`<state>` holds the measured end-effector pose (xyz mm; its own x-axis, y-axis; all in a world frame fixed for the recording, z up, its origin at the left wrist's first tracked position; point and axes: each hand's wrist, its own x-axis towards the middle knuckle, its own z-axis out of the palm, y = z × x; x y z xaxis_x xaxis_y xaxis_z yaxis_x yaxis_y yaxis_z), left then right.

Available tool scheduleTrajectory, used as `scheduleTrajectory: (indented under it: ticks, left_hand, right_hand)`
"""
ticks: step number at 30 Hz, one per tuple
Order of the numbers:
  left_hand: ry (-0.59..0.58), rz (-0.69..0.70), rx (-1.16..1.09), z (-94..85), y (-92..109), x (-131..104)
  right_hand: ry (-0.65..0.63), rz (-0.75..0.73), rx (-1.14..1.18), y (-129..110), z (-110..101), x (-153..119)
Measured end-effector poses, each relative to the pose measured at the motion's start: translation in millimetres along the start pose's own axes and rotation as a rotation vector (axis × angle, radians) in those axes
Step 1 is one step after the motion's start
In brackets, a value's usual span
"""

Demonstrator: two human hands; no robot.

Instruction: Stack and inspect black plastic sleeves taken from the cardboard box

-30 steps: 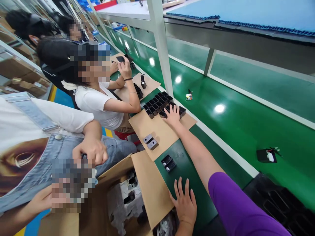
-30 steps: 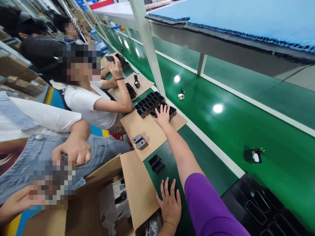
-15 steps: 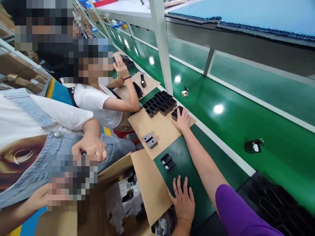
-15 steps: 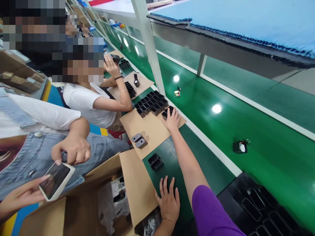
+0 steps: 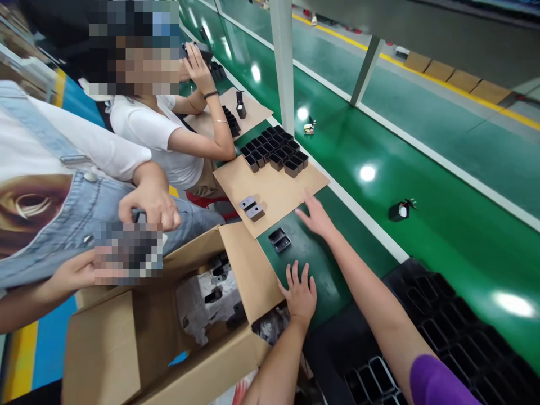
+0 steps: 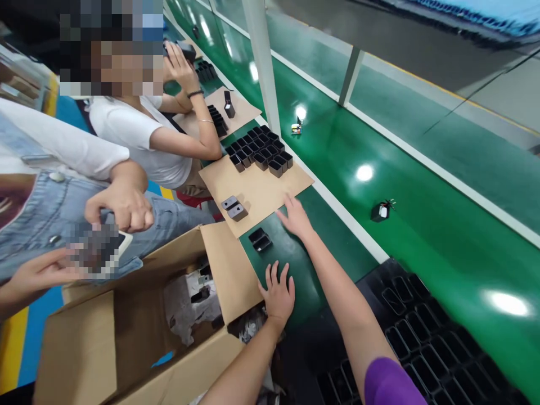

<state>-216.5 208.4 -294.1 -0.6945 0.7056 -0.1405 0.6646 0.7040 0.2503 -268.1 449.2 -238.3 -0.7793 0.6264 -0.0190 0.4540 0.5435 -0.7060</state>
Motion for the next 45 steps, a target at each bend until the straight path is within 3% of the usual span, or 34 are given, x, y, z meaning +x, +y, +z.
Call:
scheduleTrajectory:
  ticks: [2, 6, 9, 13, 16, 18, 20, 24, 26, 28, 31, 37, 41, 45]
  left_hand:
    - [-0.016, -0.002, -0.03, -3.6, 2.6, 2.0]
    - [-0.04, -0.002, -0.091, -10.0, 7.0, 4.0]
    - [-0.065, 0.02, -0.128, -14.9, 12.3, 2.3]
    - [-0.099, 0.101, -0.162, -21.6, 12.6, -4.0]
    - [-0.146, 0.221, -0.178, -35.0, -10.6, -19.9]
    - [-0.155, 0.27, -0.172, -51.1, -43.6, -40.6]
    - [-0.138, 0.233, -0.14, -71.3, -89.4, -67.0]
    - [-0.137, 0.01, -0.034, -108.7, -189.6, -111.7]
    - [-0.216, -0.027, 0.003, -118.3, -225.7, -121.8]
    - [-0.29, -0.042, 0.04, -120.8, -245.5, -124.2]
    - [-0.342, -0.06, 0.089, -117.6, -249.1, -119.2]
    - [-0.402, -0.006, 0.114, -114.4, -218.9, -95.9]
    - [-0.437, 0.036, 0.129, -121.7, -197.8, -86.5]
    - [-0.443, 0.095, 0.111, -126.5, -187.0, -94.3]
  right_hand:
    - [-0.089, -0.035, 0.018, -7.5, -3.2, -61.3]
    - [-0.049, 0.005, 0.091, -42.1, 3.3, -205.8]
    - [-0.013, 0.128, 0.277, -82.2, 25.5, -327.9]
    - [-0.184, 0.293, 0.404, -132.7, 70.9, -473.7]
    - [-0.288, 0.376, 0.419, -147.1, 104.6, -549.7]
    - [-0.311, 0.437, 0.405, -144.7, 120.3, -580.7]
    - [-0.362, 0.488, 0.359, -137.4, 128.8, -598.1]
    - [-0.457, 0.551, 0.238, -120.2, 134.1, -609.4]
    - [-0.468, 0.567, 0.216, -112.0, 137.7, -609.5]
    - [-0.482, 0.579, 0.192, -104.3, 143.6, -606.7]
    - [-0.505, 0.584, 0.159, -95.6, 154.5, -596.8]
    - [-0.519, 0.525, 0.133, -95.1, 170.2, -569.1]
    - [-0.476, 0.452, 0.124, -101.0, 170.3, -557.0]
    - [-0.366, 0.366, 0.111, -110.8, 162.1, -541.4]
